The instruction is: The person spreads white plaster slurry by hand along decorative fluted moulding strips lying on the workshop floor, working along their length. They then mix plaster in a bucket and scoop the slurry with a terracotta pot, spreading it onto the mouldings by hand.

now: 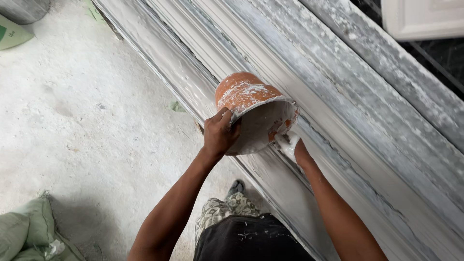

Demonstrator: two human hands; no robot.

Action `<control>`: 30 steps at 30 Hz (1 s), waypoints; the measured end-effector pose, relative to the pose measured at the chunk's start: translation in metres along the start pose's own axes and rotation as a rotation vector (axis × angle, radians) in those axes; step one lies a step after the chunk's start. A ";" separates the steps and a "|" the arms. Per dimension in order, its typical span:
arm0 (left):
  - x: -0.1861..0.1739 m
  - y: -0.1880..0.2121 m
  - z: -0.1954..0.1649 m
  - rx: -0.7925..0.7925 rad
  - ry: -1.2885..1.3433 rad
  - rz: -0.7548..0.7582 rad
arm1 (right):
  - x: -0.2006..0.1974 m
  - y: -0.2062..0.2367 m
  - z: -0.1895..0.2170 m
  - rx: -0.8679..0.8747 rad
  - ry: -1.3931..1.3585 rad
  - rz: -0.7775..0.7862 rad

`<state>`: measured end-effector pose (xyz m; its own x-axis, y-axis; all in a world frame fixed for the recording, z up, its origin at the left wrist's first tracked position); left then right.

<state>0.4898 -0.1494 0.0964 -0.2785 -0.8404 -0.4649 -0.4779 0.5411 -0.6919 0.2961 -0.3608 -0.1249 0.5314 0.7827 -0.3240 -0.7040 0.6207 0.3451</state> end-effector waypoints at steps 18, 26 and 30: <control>0.071 0.165 -0.263 0.117 0.044 0.037 | -0.149 0.248 -0.108 -0.048 -0.005 -0.109; 0.092 0.215 -0.362 0.107 0.064 0.051 | -0.205 0.343 -0.160 0.045 -0.126 -0.140; 0.101 0.241 -0.409 0.154 0.076 0.067 | -0.224 0.391 -0.174 -0.071 -0.159 -0.111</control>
<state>0.0056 -0.1162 0.1090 -0.3706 -0.7992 -0.4733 -0.3251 0.5889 -0.7399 -0.1800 -0.3012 -0.0705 0.6714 0.7103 -0.2113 -0.6654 0.7033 0.2501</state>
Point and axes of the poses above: each hand's wrist, its own y-axis away from the middle knuckle, its own x-axis out of the palm, z = x × y, the point moved 9 cm from there along -y, towards the middle knuckle, and after that the axes turned 4 degrees about -y, right-handed, at the moved point
